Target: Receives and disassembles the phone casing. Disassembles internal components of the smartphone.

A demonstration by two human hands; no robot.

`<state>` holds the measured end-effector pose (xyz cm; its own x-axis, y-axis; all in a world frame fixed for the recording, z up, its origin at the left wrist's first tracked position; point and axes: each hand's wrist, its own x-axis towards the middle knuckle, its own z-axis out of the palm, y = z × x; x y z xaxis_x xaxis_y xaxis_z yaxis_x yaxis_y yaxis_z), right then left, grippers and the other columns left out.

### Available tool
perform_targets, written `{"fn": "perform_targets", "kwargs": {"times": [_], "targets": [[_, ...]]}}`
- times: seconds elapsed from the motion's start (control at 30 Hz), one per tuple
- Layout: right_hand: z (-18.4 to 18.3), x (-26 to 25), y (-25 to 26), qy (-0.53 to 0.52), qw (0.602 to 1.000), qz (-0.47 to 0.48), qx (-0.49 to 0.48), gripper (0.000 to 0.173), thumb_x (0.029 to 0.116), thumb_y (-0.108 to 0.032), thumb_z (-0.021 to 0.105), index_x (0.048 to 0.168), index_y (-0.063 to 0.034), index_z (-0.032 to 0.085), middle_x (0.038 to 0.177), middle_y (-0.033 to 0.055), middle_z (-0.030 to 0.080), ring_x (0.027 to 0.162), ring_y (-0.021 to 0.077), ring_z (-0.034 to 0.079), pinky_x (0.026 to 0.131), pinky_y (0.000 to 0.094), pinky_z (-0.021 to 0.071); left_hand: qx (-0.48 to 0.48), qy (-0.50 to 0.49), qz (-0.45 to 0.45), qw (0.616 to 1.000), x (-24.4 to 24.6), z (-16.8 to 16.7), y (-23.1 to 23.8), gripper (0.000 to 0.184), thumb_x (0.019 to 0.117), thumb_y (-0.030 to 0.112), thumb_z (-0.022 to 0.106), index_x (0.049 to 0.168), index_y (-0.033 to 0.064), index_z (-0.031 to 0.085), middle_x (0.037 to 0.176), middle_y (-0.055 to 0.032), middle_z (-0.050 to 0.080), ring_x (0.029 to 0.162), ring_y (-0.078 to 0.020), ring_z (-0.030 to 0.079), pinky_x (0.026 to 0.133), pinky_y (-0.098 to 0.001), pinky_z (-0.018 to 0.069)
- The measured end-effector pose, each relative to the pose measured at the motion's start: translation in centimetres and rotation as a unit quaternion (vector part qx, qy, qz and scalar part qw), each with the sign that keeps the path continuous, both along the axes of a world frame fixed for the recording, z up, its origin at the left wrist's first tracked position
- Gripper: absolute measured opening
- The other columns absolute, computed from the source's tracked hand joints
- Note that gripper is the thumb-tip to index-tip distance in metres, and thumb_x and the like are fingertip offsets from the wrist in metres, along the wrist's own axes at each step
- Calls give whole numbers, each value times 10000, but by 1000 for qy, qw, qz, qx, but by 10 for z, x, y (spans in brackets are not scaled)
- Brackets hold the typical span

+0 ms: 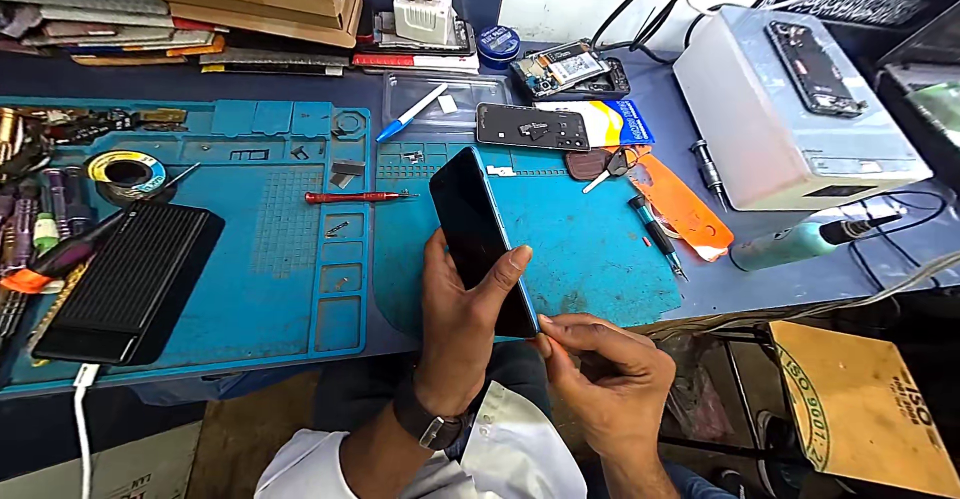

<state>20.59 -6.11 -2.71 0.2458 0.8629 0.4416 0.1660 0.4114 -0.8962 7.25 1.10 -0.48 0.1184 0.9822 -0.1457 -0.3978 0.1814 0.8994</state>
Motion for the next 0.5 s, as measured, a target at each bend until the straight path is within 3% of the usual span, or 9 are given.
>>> {"fn": "perform_targets", "kwargs": {"times": [0.5], "targets": [[5, 8, -1, 12, 999, 29, -38, 119, 868, -74, 781, 980, -103, 806, 941, 47, 776, 774, 112, 743, 675, 242, 640, 15, -1, -2, 1000, -1, -1, 1, 625, 920, 251, 783, 1441, 181, 445, 1175, -70, 676, 1003, -178, 706, 780, -330, 626]]}}
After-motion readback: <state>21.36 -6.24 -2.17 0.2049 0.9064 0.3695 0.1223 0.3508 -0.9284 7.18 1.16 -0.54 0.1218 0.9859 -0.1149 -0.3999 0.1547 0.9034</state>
